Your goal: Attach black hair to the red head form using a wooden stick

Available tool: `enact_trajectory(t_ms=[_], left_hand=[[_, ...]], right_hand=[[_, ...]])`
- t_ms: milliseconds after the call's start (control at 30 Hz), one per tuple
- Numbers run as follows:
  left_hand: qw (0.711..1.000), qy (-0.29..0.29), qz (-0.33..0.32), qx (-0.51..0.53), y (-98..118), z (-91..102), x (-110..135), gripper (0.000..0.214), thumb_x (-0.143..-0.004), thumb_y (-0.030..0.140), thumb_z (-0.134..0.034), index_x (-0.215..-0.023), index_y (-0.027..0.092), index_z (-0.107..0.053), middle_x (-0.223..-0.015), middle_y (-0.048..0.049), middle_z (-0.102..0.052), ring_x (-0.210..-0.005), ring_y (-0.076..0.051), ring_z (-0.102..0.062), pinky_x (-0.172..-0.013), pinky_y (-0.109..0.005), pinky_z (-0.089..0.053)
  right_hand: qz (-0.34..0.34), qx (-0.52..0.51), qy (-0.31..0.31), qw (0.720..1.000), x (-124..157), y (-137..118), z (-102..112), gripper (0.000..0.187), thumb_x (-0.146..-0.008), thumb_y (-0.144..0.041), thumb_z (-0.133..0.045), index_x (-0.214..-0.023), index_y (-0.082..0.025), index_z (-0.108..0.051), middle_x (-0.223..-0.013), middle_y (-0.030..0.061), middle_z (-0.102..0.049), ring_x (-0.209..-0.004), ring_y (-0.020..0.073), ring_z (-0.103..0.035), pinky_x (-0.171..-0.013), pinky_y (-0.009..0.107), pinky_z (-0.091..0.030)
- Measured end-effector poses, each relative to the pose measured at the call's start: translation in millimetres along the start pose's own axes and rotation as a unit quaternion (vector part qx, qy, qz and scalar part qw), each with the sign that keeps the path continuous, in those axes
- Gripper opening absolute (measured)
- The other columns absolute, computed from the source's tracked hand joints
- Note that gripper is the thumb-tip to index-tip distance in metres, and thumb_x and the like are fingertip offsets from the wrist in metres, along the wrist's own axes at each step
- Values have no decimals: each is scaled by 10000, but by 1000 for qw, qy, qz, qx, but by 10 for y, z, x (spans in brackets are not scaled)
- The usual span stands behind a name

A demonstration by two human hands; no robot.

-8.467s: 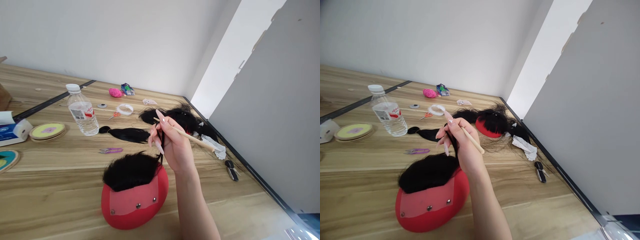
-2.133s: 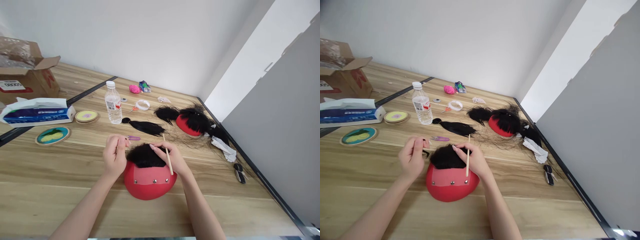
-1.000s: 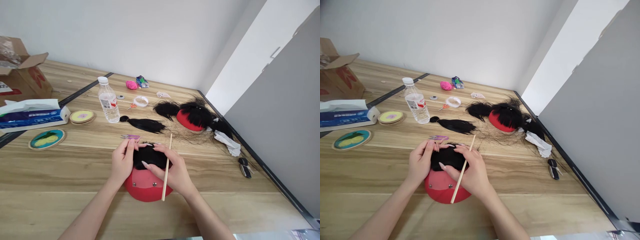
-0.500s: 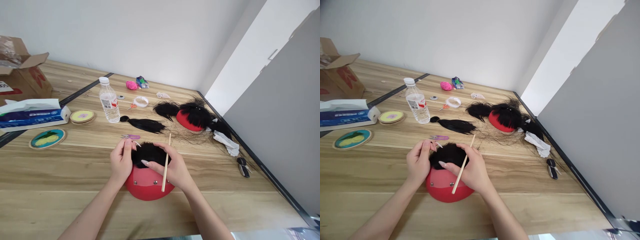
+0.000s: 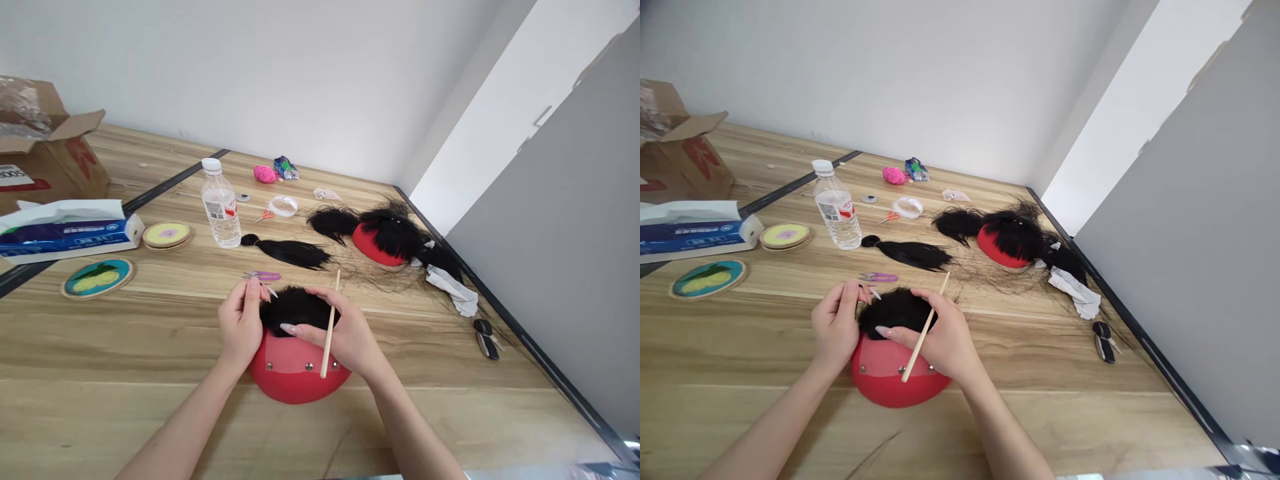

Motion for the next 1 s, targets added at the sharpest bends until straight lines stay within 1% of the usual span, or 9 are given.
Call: enact_trajectory(t_ms=[200, 267, 400, 567, 667, 767, 867, 933, 1000], left_hand=[[1000, 10, 10, 6, -7, -7, -20, 393, -951, 430, -494, -638, 194, -524, -641, -8, -569, -644, -149, -574, -660, -244, -484], [1000, 11, 12, 8, -15, -9, -27, 391, -948, 428, -497, -636, 194, -527, -639, -6, -569, -641, -145, -574, -656, -239, -483], [1000, 13, 16, 9, -28, -10, -27, 387, -944, 420, -507, -632, 193, -533, -642, -6, -574, -644, -141, -570, -658, -233, -476], [1000, 7, 18, 12, -33, -8, -16, 386, -944, 420, -504, -632, 194, -535, -642, -7, -574, -651, -143, -575, -664, -235, -482], [1000, 10, 21, 14, -27, -8, -19, 383, -942, 416, -500, -631, 195, -530, -637, -6, -569, -641, -143, -571, -659, -237, -484], [1000, 15, 23, 12, -15, -17, -28, 375, -935, 411, -506, -630, 195, -534, -635, -8, -569, -633, -143, -566, -653, -239, -481], [1000, 17, 24, 10, -5, -24, -35, 380, -932, 416, -504, -624, 196, -532, -626, -8, -564, -627, -145, -561, -647, -242, -480], [1000, 17, 25, 8, -6, -23, -34, 381, -929, 420, -506, -622, 197, -531, -626, -9, -566, -627, -146, -563, -647, -243, -480], [1000, 17, 25, 5, -12, -17, -30, 381, -927, 425, -510, -623, 196, -533, -628, -11, -571, -629, -147, -564, -645, -244, -477]], right_hand=[[0, -86, 20, 996, -17, 67, -50, 420, -833, -485, -705, -1167, -234, -661, -1207, 77, -707, -1156, 256, -649, -1047, 427, -488], [2, -97, 7, 995, 2, 87, -31, 491, -815, -479, -727, -1229, -237, -622, -1262, 76, -685, -1199, 252, -629, -1067, 422, -477], [18, -3, -13, 1000, 23, 60, -4, 753, -631, -450, -875, -1293, -239, -587, -1314, 86, -652, -1248, 303, -579, -1109, 489, -422], [0, -11, 23, 1000, -68, 4, -60, 497, -753, -462, -782, -1167, -219, -652, -1193, 93, -710, -1162, 282, -636, -1050, 474, -470], [-1, -67, -3, 998, -120, 9, -39, 431, -811, -447, -731, -1162, -213, -645, -1185, 92, -718, -1167, 258, -645, -1060, 444, -471], [-14, -120, -78, 990, -116, 28, 46, 576, -770, -424, -769, -1275, -221, -581, -1326, 98, -647, -1263, 248, -589, -1103, 420, -440], [1, -55, -106, 993, -92, 24, 106, 844, -599, -379, -892, -1349, -220, -539, -1394, 108, -590, -1318, 282, -530, -1146, 445, -386], [2, -3, -96, 995, -95, 8, 93, 845, -578, -379, -902, -1334, -217, -561, -1358, 107, -612, -1282, 295, -552, -1128, 464, -399], [-12, 11, -81, 997, -114, -10, 48, 734, -631, -404, -871, -1288, -221, -598, -1299, 95, -649, -1218, 288, -597, -1080, 463, -445]])
Point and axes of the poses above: each hand's wrist, its own x-axis away from the middle knuckle, its own z-axis out of the back of the hand, y = z × x, the point moved 1 cm from there along -x, towards the middle knuckle
